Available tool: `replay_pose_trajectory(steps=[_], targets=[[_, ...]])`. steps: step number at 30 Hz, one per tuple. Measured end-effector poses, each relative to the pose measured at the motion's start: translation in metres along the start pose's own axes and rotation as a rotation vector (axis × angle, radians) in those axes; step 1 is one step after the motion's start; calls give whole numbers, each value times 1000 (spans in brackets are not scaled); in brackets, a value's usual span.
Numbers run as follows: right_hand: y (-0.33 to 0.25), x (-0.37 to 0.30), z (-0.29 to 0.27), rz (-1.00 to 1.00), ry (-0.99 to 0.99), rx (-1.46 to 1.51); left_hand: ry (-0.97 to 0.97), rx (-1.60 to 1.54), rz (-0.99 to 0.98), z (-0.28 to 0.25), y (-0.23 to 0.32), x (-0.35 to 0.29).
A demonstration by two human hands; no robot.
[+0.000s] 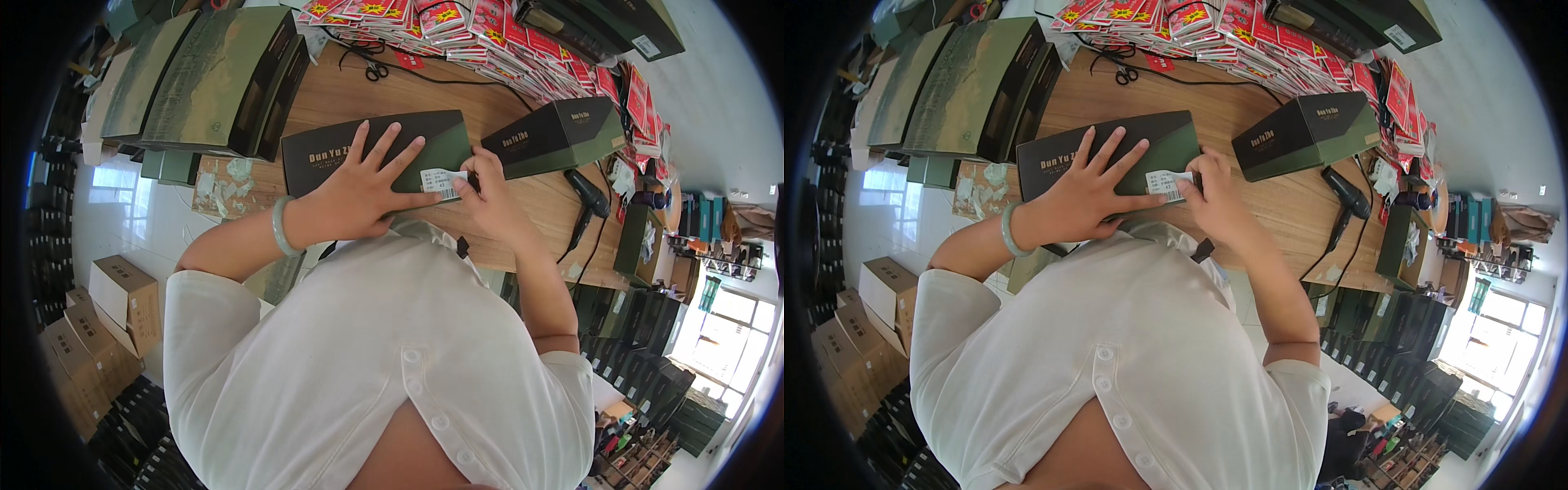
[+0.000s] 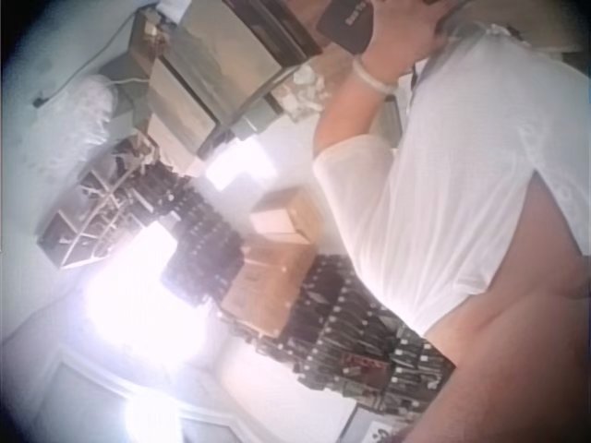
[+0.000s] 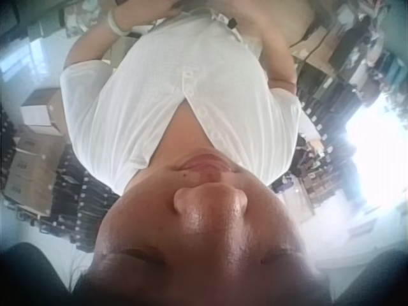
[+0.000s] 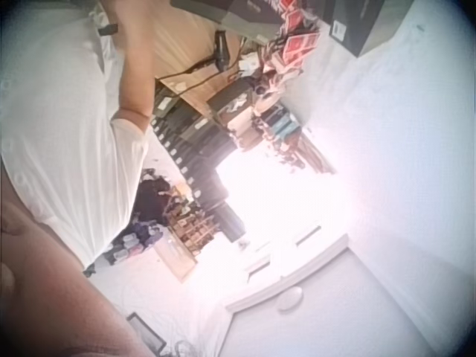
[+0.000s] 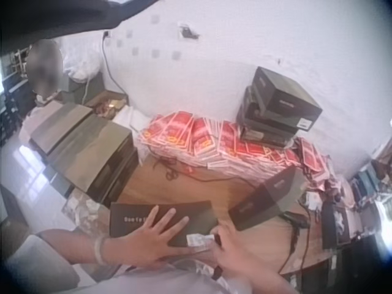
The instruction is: The person opens a green shoebox, removes a white sneaker, and wipes the sole and upper with a white cloth. The person handles the shoe and box repeatedly while cleaning.
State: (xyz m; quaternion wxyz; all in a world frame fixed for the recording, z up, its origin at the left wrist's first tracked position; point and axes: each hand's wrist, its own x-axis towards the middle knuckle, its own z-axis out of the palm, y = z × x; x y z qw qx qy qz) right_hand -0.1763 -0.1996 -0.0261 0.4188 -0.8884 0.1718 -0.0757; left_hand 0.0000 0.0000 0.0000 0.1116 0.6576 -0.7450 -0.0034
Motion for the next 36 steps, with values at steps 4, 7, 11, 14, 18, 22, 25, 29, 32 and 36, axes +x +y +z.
replay_pose_trajectory(steps=[4,7,11,14,18,22,25,29,32,36], targets=[[-14,7,-14,64,-60,-27,-6,11,-5,0,8,7],[-22,14,-21,85,-79,-74,-63,41,-46,1,14,20],[-27,21,-26,128,-81,-119,-103,89,-88,6,22,25],[-31,27,-25,147,-96,-109,-126,217,-165,10,24,17],[-43,30,-24,163,-89,-138,-132,283,-194,14,21,12],[-52,25,-24,241,-92,-221,-112,223,-125,12,24,9],[-54,14,-26,305,-85,-221,-105,156,-75,2,22,7],[-54,-24,-4,141,172,-144,-136,105,-52,-8,22,6],[-66,-30,9,102,416,-310,-135,128,-105,3,25,-3],[-58,-43,49,-23,179,-589,-50,124,-95,2,22,-4]])
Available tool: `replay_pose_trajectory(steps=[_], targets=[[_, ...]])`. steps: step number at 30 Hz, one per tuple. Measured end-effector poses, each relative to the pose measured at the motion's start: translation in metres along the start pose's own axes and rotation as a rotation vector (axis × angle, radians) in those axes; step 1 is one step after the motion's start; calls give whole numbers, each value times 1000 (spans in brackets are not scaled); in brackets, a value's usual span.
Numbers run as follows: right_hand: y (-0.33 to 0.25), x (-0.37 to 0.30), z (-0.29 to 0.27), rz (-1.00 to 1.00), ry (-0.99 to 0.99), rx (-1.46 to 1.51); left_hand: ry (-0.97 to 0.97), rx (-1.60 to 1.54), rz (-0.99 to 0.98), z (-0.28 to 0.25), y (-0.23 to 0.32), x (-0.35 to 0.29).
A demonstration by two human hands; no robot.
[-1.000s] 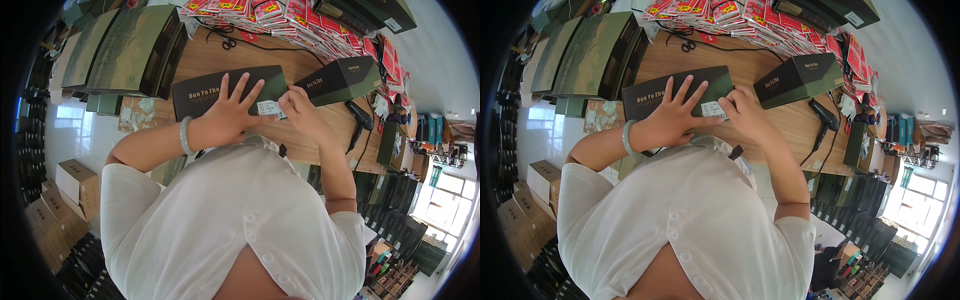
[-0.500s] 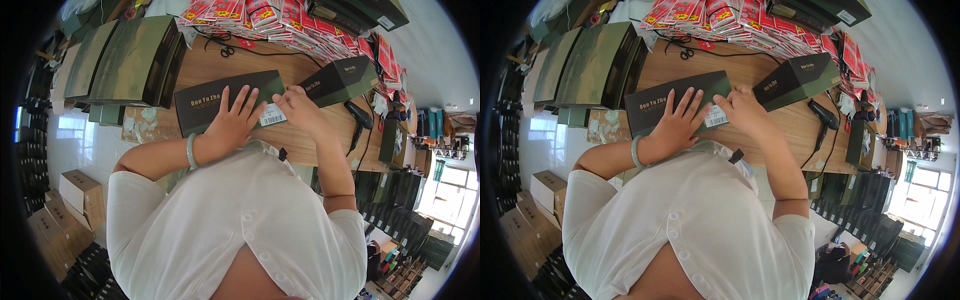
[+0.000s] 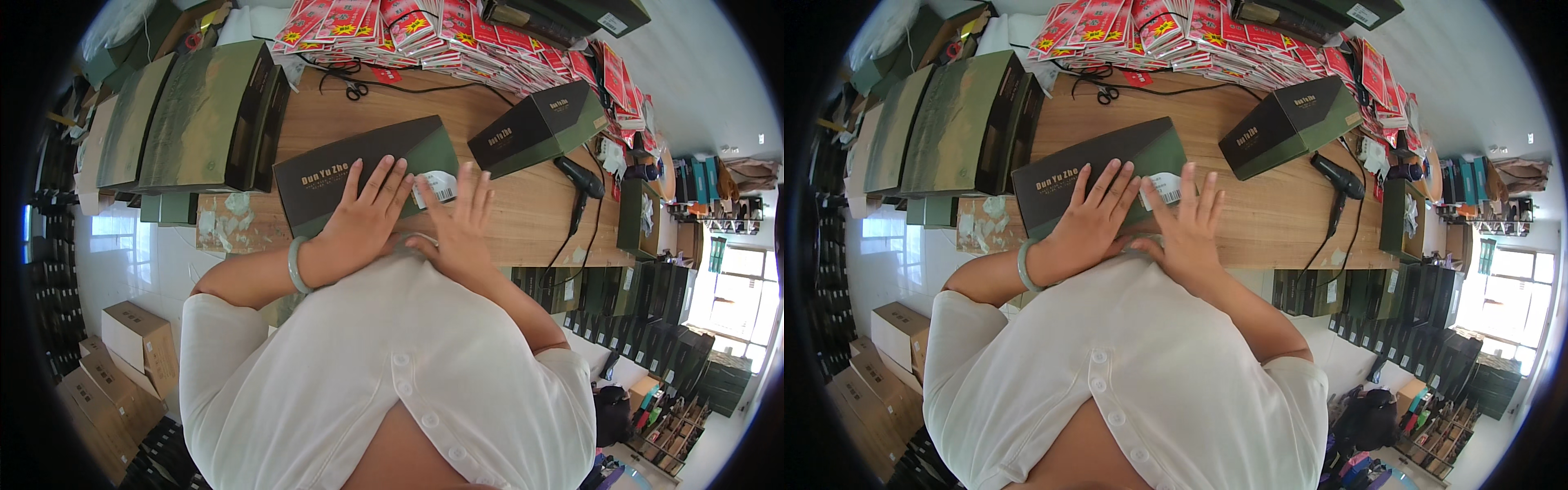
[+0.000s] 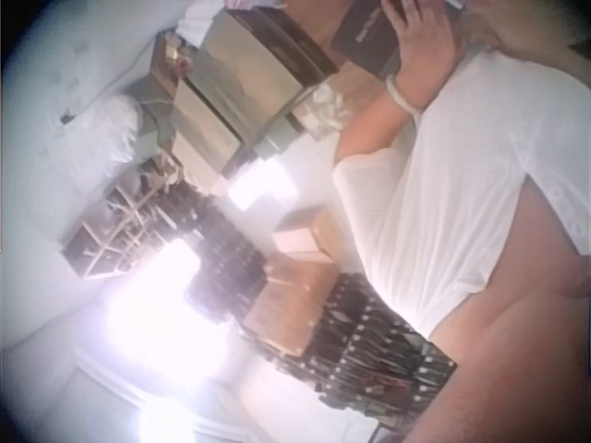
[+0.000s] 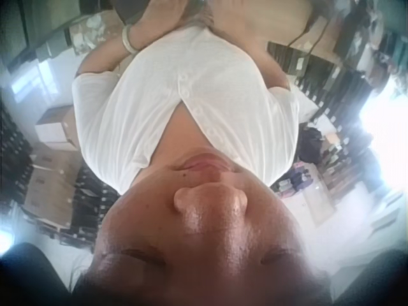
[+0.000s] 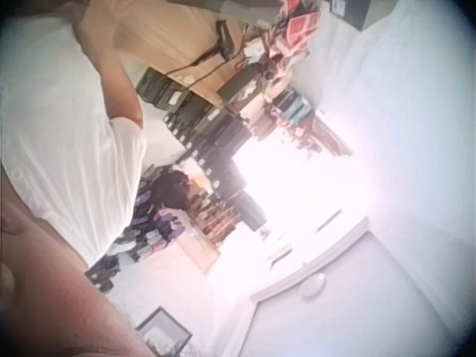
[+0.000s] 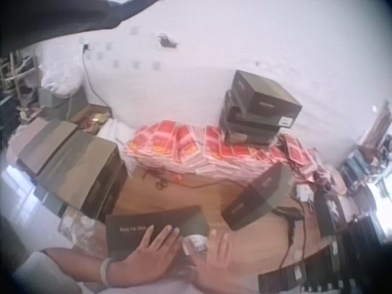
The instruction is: The person opens a green shoebox, removes a white sneaker, and wipes the sole and upper with a white cloth. The person handles the shoe and box repeatedly while cleaning.
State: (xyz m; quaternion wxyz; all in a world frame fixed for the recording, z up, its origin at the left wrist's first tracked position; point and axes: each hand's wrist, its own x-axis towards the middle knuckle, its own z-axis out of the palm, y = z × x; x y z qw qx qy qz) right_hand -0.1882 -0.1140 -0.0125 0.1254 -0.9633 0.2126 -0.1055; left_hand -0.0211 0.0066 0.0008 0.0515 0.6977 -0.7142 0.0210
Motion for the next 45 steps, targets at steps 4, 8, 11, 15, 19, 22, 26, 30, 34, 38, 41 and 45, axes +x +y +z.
replay_pose_trajectory(steps=[4,8,11,15,19,22,26,30,34,38,41,45], targets=[[4,3,12,100,7,-85,49,-42,0,4,-3,-3],[21,3,7,215,10,-68,66,-35,8,7,-1,-4],[18,5,2,214,1,-59,67,-42,1,5,0,-3],[22,42,-9,189,321,105,167,-334,-52,2,-2,-5],[3,93,11,116,348,2,411,-661,-115,12,-7,-3],[-12,101,32,88,258,-104,548,-971,-235,17,-9,-4],[10,104,30,135,202,-228,483,-941,-264,18,-9,-8],[35,109,27,282,260,-188,420,-866,-234,17,-10,-8],[63,126,42,42,440,379,560,-907,-277,14,-15,-15],[84,116,16,643,95,1240,1087,-1173,-519,2,-43,-42],[81,122,34,530,-160,1449,1045,-971,-1068,43,-69,-65],[84,114,53,262,-333,1481,971,-1864,-1115,50,-30,-70]])
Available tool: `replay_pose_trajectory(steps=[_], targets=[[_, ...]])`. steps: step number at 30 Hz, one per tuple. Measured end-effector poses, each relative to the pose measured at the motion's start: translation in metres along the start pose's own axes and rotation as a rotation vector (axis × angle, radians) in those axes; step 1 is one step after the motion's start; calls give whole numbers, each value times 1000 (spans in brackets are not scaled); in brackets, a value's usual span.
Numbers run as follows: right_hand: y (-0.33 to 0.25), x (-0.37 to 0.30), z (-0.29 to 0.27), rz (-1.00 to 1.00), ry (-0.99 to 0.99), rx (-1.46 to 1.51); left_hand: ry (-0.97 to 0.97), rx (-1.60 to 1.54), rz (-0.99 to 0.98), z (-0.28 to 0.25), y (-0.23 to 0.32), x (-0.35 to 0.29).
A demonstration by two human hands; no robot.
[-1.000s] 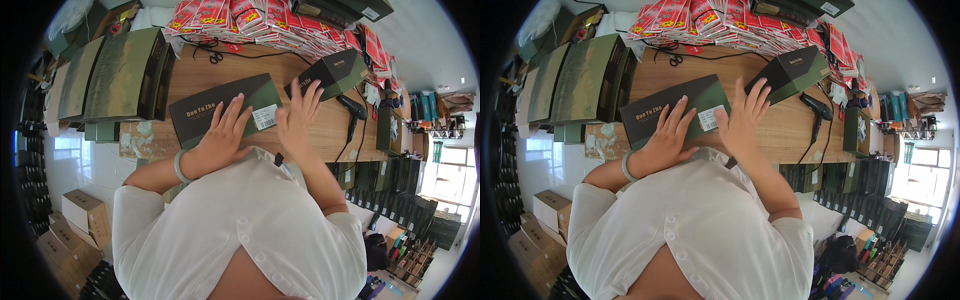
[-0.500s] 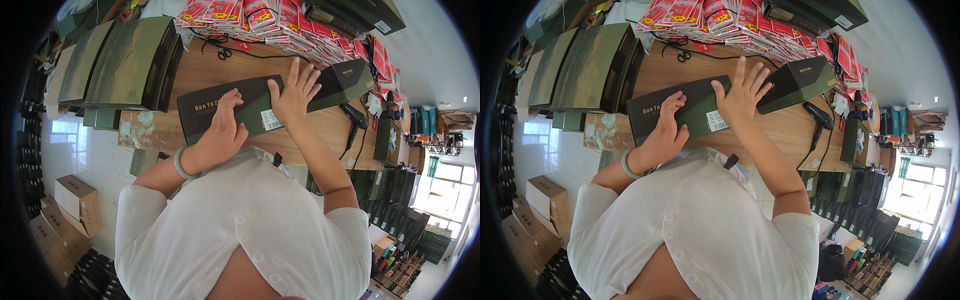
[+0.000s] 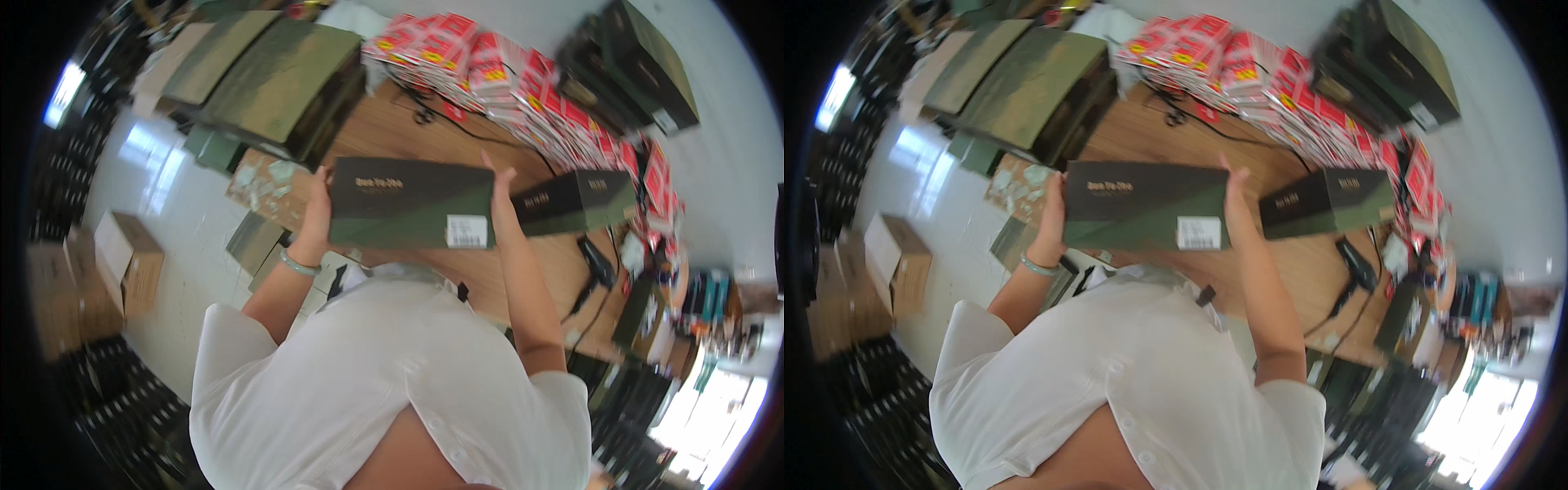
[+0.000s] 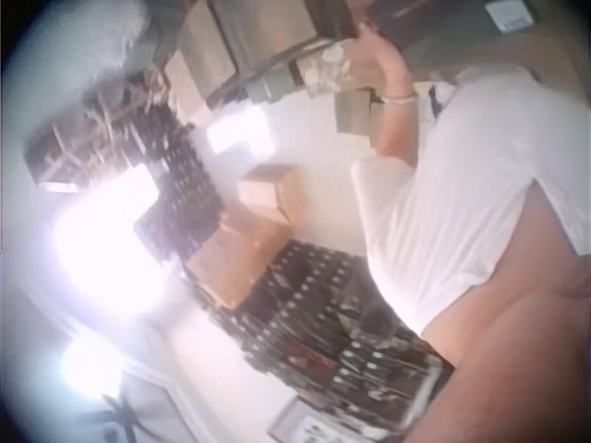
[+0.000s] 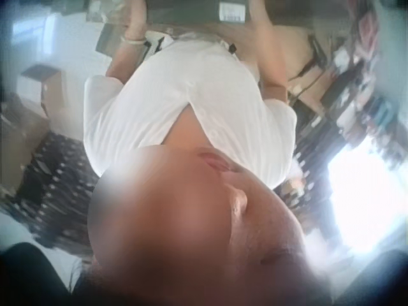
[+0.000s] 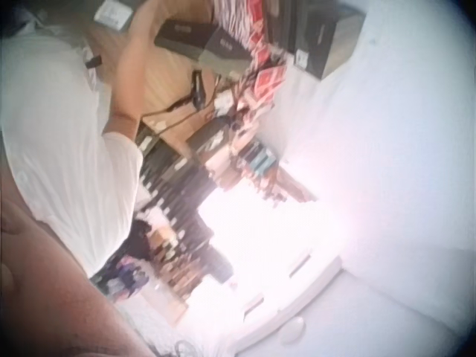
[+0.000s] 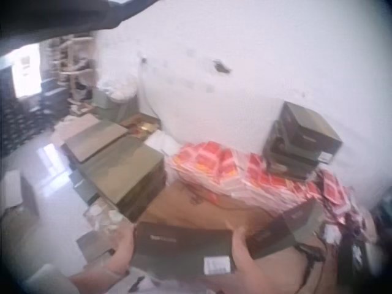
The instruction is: The person opens a green shoebox, removes a white sneaker, and wipes the sole and upper with a white cloth. The person handles the shoe and box repeatedly while cleaning.
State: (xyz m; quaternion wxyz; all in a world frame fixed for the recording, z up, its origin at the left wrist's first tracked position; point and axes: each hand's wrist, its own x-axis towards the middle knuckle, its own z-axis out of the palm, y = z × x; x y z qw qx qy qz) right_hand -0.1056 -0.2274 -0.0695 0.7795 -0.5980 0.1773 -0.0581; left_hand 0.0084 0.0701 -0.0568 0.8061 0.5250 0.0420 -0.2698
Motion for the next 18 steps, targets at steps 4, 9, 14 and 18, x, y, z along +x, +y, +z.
replay_pose_trajectory(steps=[4,9,14,18], targets=[[3,-66,13,105,156,245,94,75,-66,-43,-49,-26],[5,-155,4,457,-163,401,-107,-85,11,-87,-155,-104],[9,-174,-13,614,-327,182,-154,273,174,-72,-188,-166],[41,-187,-13,663,-464,9,268,-49,-166,-57,-240,-227]])
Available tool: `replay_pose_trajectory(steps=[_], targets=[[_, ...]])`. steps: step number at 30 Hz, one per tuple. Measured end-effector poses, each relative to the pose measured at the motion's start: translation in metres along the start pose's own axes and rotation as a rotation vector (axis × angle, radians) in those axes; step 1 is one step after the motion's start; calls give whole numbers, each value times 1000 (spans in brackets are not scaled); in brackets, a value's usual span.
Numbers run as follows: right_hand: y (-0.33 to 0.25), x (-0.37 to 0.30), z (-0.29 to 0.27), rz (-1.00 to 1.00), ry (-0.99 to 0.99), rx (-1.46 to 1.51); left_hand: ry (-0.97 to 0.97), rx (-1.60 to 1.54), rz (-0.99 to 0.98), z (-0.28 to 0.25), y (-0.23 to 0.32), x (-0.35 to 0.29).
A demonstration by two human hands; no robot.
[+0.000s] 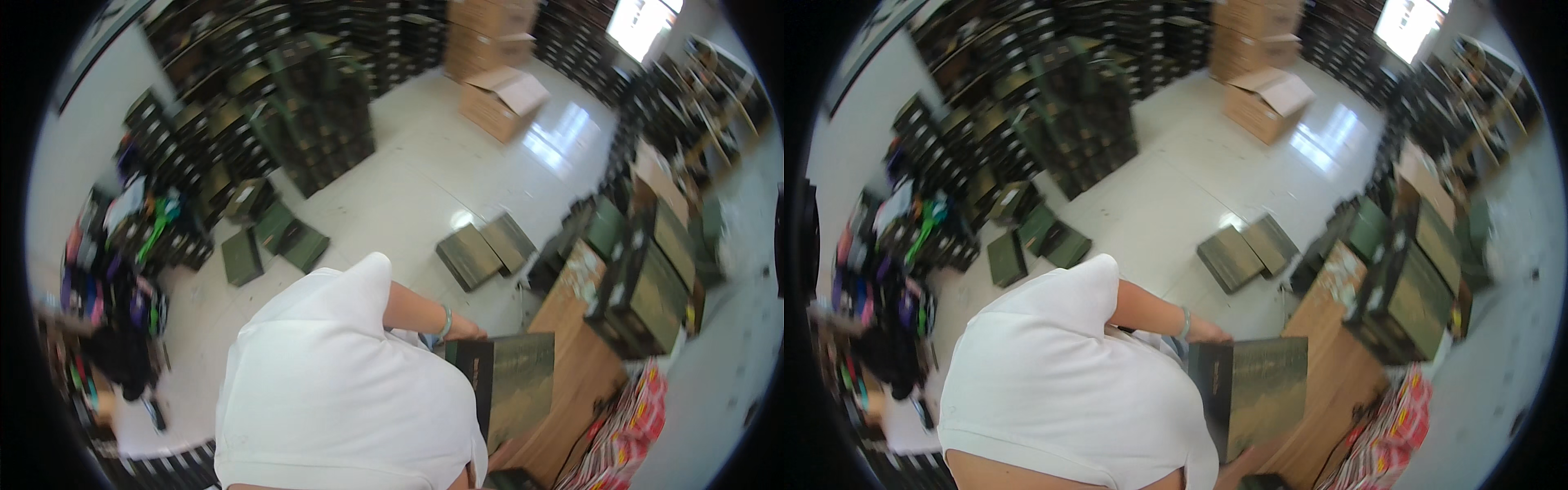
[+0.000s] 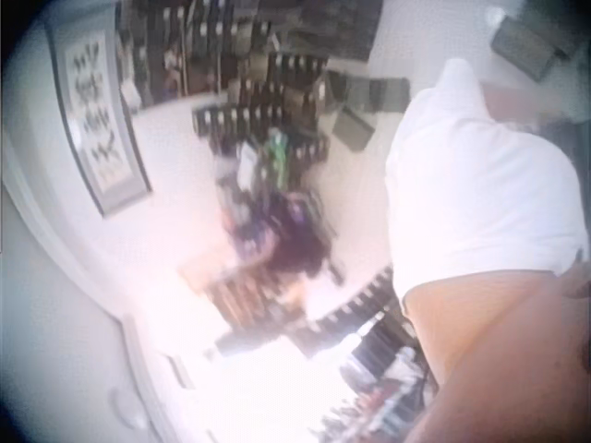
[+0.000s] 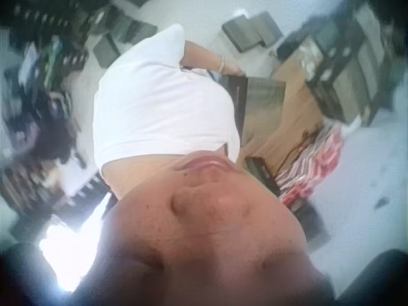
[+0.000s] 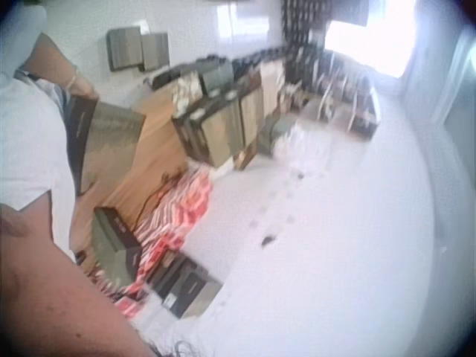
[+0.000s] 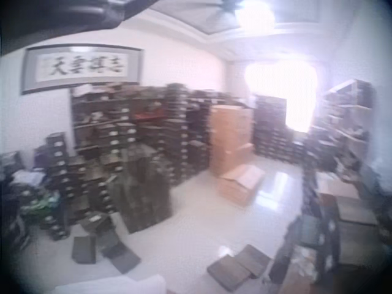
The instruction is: The person opens a green shoebox, removes a white sneaker, and wipes the sole and upper with a white cloth. The person handles the shoe and box repeatedly while cleaning.
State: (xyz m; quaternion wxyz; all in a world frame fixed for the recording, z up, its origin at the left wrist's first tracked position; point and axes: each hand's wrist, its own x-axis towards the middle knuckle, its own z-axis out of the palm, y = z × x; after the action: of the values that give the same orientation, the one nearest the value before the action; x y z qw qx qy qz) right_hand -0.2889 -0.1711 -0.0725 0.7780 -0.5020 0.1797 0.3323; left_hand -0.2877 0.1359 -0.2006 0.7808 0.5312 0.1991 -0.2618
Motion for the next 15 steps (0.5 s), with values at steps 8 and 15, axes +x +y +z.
replay_pose_trajectory(steps=[8,15], targets=[[13,11,19,116,-87,-275,121,-424,-53,-10,-59,-95],[49,21,95,203,-235,-504,176,-544,126,-96,-134,-161]])
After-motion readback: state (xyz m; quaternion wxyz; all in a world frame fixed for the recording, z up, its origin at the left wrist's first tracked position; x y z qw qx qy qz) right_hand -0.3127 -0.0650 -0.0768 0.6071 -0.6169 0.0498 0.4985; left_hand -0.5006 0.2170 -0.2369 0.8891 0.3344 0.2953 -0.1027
